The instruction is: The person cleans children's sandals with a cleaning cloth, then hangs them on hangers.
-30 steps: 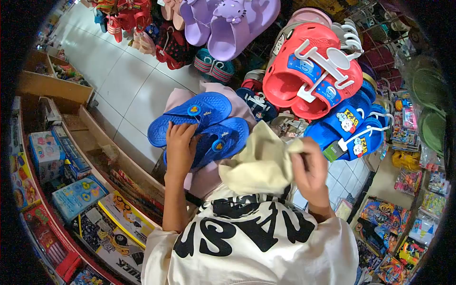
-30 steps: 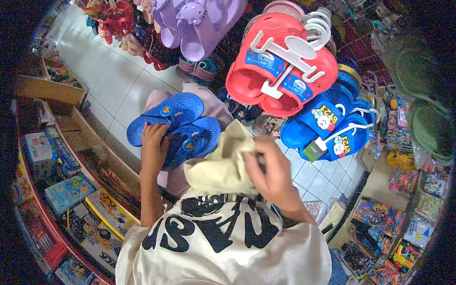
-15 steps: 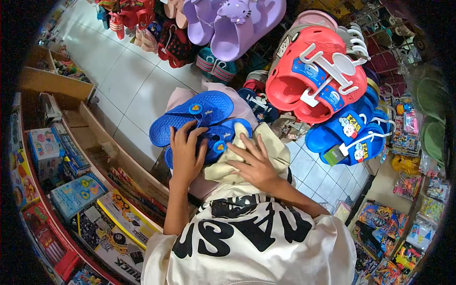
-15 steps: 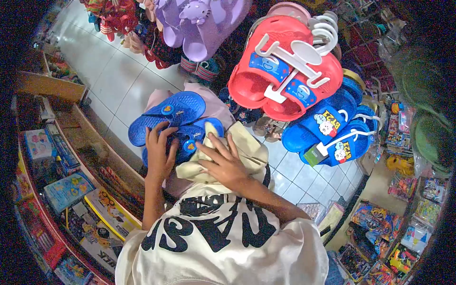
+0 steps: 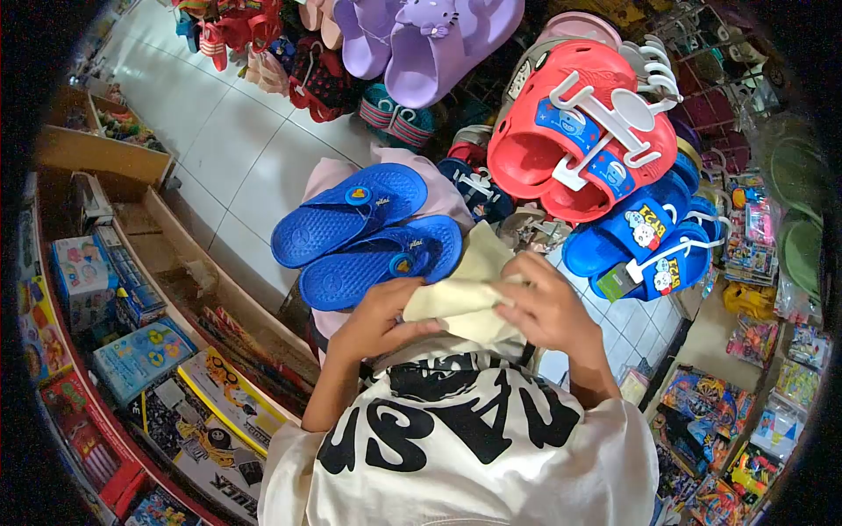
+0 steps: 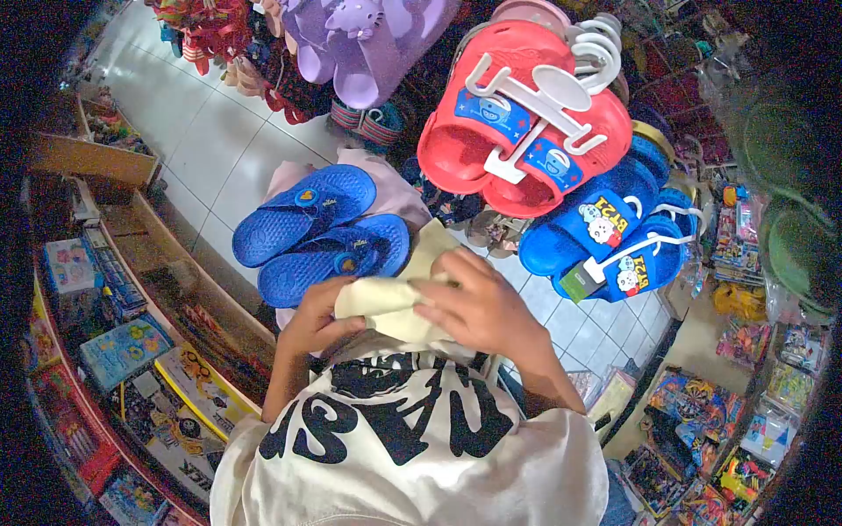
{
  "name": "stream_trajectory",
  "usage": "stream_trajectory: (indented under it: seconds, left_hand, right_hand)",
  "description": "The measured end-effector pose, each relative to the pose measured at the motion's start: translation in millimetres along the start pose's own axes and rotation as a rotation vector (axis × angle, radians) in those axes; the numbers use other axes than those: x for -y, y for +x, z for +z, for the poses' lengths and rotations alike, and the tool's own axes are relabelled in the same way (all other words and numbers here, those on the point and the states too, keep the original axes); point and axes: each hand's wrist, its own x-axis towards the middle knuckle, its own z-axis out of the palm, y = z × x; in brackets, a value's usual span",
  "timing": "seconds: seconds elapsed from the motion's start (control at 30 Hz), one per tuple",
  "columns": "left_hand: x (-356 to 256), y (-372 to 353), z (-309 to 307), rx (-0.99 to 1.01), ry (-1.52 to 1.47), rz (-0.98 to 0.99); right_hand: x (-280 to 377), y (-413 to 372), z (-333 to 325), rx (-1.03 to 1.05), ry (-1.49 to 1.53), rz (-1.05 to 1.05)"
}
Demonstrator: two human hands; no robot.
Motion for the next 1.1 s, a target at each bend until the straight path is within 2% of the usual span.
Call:
stream_trajectory:
  seconds: [0.03, 0.07, 0.17, 0.2, 0.3, 0.43, 0.47, 0.53, 0.6, 0.7, 0.73, 0.77, 0.8, 0.9, 0.93, 0.97, 1.03, 1.1]
  left_hand:
    - [-7.2, 0.5, 4.1, 0.035, -0.115, -0.09]
    - [-9.9, -0.3, 6.7, 0.084, -0.164, -0.075]
    - [-2.6, 4.2, 34.5, -0.164, -0.313, -0.147]
    - [-0.4, 8.9, 42.8, -0.283, -0.345, -0.202]
    - [13.5, 7.3, 58.6, -0.513, -0.483, -0.244]
    - [14.1, 2.0, 50.0, -0.319, -0.476, -0.3]
    - [14.3, 1.6, 51.7, -0.34, -0.491, -0.306]
    - [14.2, 3.0, 54.9, -0.376, -0.515, -0.314]
    - [12.2, 6.1, 56.8, -0.322, -0.578, -0.269]
    - [11.1, 11.1, 56.5, -0.286, -0.577, -0.151]
    - [9.7, 11.2, 52.3, -0.267, -0.523, -0.119]
    - [9.0, 11.4, 49.5, -0.248, -0.467, -0.088]
    - [9.6, 13.4, 52.4, -0.321, -0.579, -0.135]
    - [1.0, 16.1, 55.2, -0.405, -0.596, -0.205]
    - [-2.0, 16.9, 54.3, -0.398, -0.489, -0.18]
    - [6.8, 14.3, 54.0, -0.352, -0.235, -0.13]
    - [-16.1, 24.5, 30.2, -0.073, 0.286, 0.114]
    - [-16.5, 28.2, 35.7, -0.06, 0.299, 0.15]
  right_hand:
    - [2.0, -1.5, -2.3, -0.041, 0.029, 0.109]
    - [1.8, -2.1, -5.3, 0.001, -0.117, 0.201]
    - [-1.2, 0.2, -2.6, -0.214, -0.324, 0.101]
    - [3.3, 1.2, -4.3, -0.19, -0.334, 0.034]
    - [3.9, -4.0, 16.5, -0.037, -0.004, 0.092]
    - [-21.5, -26.9, 16.5, 0.136, 0.179, 0.316]
    - [-22.0, -30.2, 13.7, 0.047, 0.217, 0.342]
    - [-13.5, -23.0, 10.2, -0.012, 0.12, 0.25]
    - [-3.3, -12.4, 10.9, -0.03, -0.014, 0.181]
    - [-23.7, -15.9, 22.3, -0.024, 0.068, 0.098]
    - [-20.0, -18.2, 19.0, -0.073, 0.213, 0.193]
    - [-13.4, -19.1, 10.7, -0.049, 0.174, 0.211]
    - [-5.9, -20.3, -1.4, -0.026, 0.136, 0.229]
    - [11.8, -24.7, -31.9, 0.017, -0.007, 0.213]
    - [20.5, -27.4, -44.1, 0.056, -0.058, 0.256]
    - [29.6, -30.4, -54.5, 0.096, -0.11, 0.299]
    - [47.2, -36.8, -72.4, -0.003, -0.094, 0.291]
    - [50.6, -37.5, -75.7, -0.104, -0.058, 0.265]
